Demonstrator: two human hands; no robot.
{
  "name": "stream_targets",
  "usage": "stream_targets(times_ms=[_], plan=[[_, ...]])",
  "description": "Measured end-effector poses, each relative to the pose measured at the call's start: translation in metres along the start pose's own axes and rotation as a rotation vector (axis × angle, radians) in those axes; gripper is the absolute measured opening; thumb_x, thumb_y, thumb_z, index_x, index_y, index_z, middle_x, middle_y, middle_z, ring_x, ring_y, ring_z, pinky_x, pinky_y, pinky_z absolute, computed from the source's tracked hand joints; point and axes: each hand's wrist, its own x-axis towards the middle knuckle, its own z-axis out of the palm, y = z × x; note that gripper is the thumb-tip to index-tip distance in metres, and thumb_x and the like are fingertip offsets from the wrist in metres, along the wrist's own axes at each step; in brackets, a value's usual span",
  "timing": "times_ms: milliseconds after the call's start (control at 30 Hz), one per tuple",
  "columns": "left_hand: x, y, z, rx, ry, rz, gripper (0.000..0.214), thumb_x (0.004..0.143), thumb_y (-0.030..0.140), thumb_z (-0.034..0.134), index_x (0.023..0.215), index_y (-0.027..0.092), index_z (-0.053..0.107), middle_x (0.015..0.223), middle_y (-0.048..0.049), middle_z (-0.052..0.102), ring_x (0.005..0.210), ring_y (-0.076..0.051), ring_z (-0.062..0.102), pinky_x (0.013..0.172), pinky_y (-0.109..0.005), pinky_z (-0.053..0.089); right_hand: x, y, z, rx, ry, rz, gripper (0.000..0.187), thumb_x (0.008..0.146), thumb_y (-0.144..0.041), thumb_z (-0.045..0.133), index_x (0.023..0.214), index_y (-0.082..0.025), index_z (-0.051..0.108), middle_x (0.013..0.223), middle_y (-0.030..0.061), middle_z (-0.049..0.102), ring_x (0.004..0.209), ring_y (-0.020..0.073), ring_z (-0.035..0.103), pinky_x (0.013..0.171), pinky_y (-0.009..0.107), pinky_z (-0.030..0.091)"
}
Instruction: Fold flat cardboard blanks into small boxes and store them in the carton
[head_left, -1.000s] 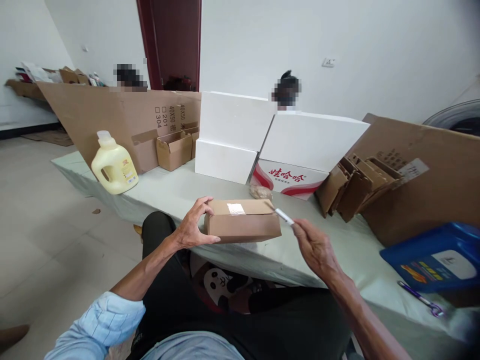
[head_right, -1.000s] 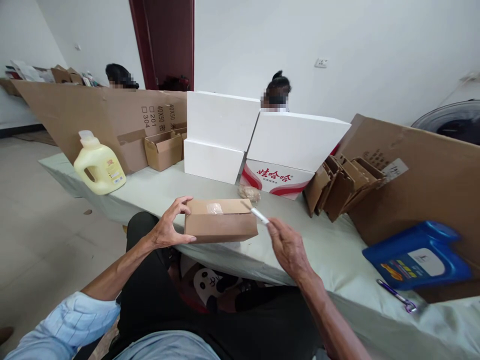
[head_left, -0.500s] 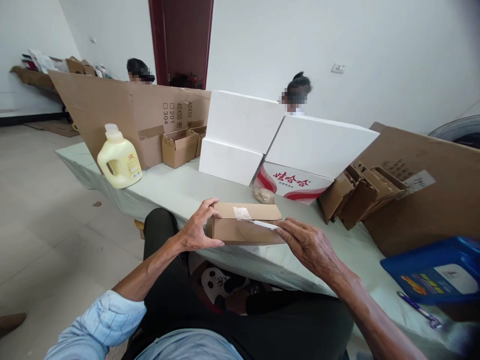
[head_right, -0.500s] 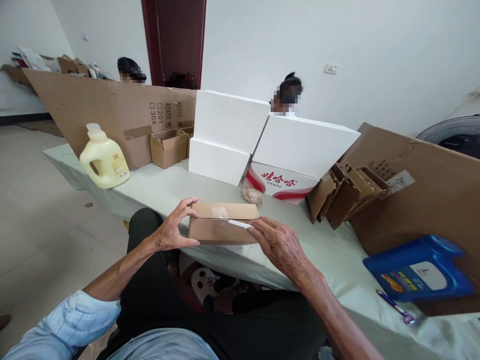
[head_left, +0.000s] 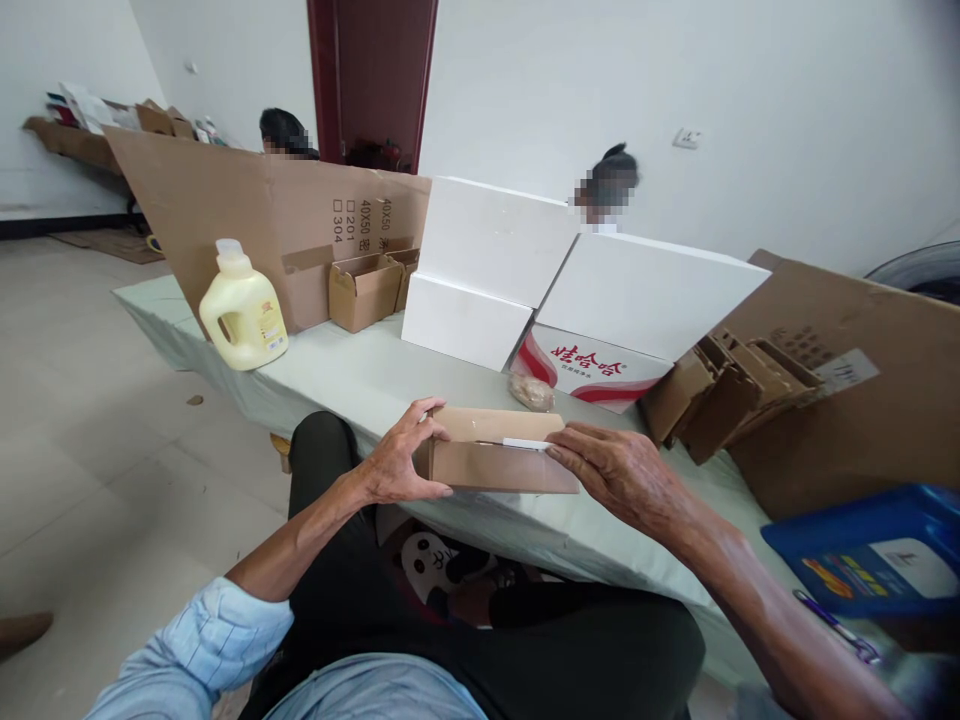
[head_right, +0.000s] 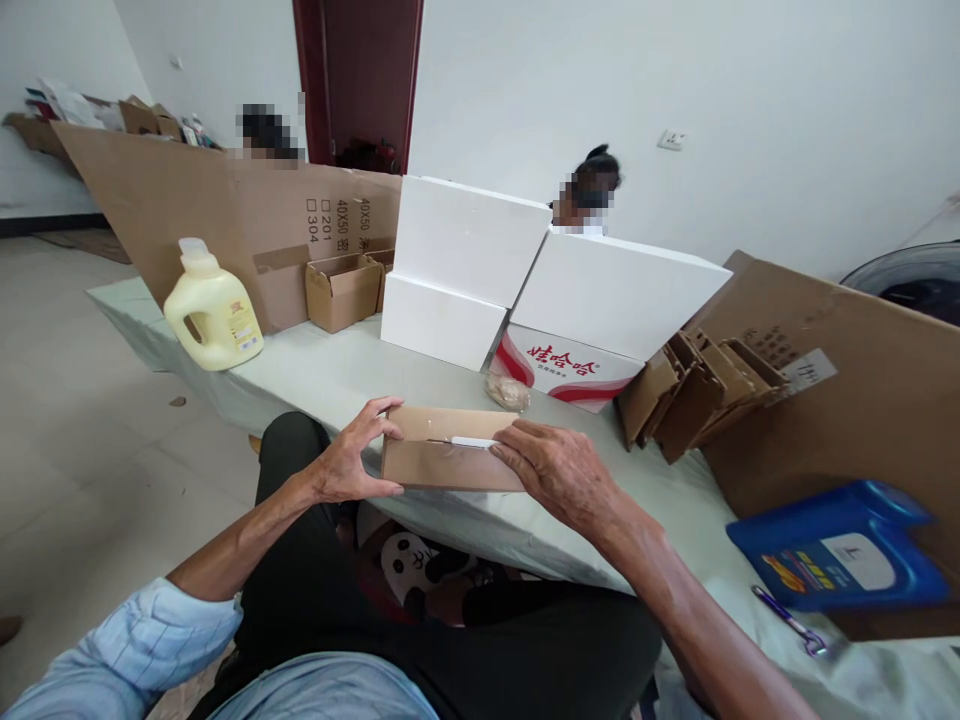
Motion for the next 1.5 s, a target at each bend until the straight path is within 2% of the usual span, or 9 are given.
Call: stream_targets(times_ms=[400,700,833,1000,1100,1233,1333,1400,1500], plan=[[0.0,0.001,0.0,0.0,0.004,0.007,0.061,0.068,0.025,0.098,0.115,0.021,0.06,0.162,-0.0222,0.042,0.155,-0.041,0.044,0.12,-0.055,0.05,0.023,0.0,-0.009,-0.139,-0.153,-0.051,0.048,0.119,-0.039,0.033,0.1,-0.021,0.074,0.094,0.0081,0.076,0.073,0.0194,0.066,0.059,0.033,0.031],[0.002,0.003,0.001,0.018,0.008,0.011,0.059,0.067,0.021,0.096,0.113,0.021,0.059,0.157,-0.021,0.045,0.152,-0.038,0.046,0.122,-0.053,0.048,0.035,-0.01,-0.023,-0.316,-0.291,0.004,0.029,0.11,-0.025,0.053,0.088,-0.024,0.071,0.082,0.0045,0.071,0.068,0.0188,0.061,0.057,0.035,0.019],[0.001,0.002,-0.004,0.036,0.008,-0.007,0.058,0.067,0.023,0.095,0.113,0.022,0.059,0.155,-0.0195,0.046,0.15,-0.038,0.048,0.12,-0.053,0.049,0.018,0.002,-0.028,-0.378,-0.269,0.045,0.029,0.106,-0.017,0.053,0.084,-0.023,0.071,0.079,0.0063,0.07,0.066,0.0196,0.06,0.057,0.037,0.02],[-0.001,0.003,-0.011,0.041,-0.036,-0.046,0.059,0.071,0.021,0.093,0.119,0.022,0.06,0.161,-0.0197,0.041,0.154,-0.039,0.044,0.122,-0.056,0.048,-0.031,0.046,-0.03,-0.145,-0.098,0.108,0.044,0.115,-0.049,0.041,0.098,-0.026,0.074,0.092,0.0068,0.075,0.079,0.0231,0.068,0.065,0.036,0.04],[-0.001,0.003,-0.01,0.029,-0.046,-0.043,0.061,0.072,0.022,0.093,0.124,0.023,0.061,0.164,-0.0196,0.038,0.156,-0.039,0.042,0.124,-0.056,0.046,-0.076,0.068,0.005,0.024,0.14,0.298,0.047,0.112,-0.061,0.041,0.104,-0.025,0.071,0.091,0.0072,0.073,0.081,0.0248,0.069,0.074,0.037,0.049],[0.001,0.004,-0.009,0.05,-0.077,-0.022,0.062,0.075,0.022,0.092,0.13,0.024,0.063,0.169,-0.0181,0.034,0.159,-0.039,0.039,0.125,-0.057,0.045,-0.15,0.09,0.1,-0.016,0.297,0.63,0.063,0.105,-0.076,0.035,0.092,-0.024,0.068,0.086,0.0123,0.073,0.08,0.0299,0.068,0.073,0.043,0.052],[0.003,0.006,-0.011,0.075,-0.116,-0.007,0.057,0.078,0.023,0.091,0.13,0.025,0.067,0.171,-0.0169,0.031,0.159,-0.04,0.039,0.124,-0.056,0.046,-0.188,0.102,0.16,-0.039,0.319,0.735,0.067,0.103,-0.079,0.031,0.089,-0.024,0.068,0.085,0.0145,0.074,0.078,0.032,0.068,0.074,0.046,0.053],[0.005,0.009,-0.013,0.092,-0.128,-0.007,0.055,0.079,0.023,0.09,0.129,0.026,0.067,0.172,-0.0167,0.031,0.158,-0.04,0.04,0.122,-0.055,0.048,-0.192,0.104,0.176,-0.042,0.378,0.707,0.063,0.104,-0.075,0.034,0.092,-0.024,0.069,0.082,0.0133,0.073,0.077,0.0321,0.067,0.075,0.048,0.054],[0.007,0.012,-0.016,0.123,-0.134,-0.001,0.058,0.077,0.022,0.091,0.13,0.025,0.066,0.17,-0.0179,0.035,0.157,-0.04,0.043,0.122,-0.055,0.048,-0.163,0.089,0.162,-0.038,0.564,0.597,0.045,0.107,-0.061,0.047,0.105,-0.023,0.071,0.092,0.0132,0.073,0.087,0.033,0.068,0.079,0.049,0.056]])
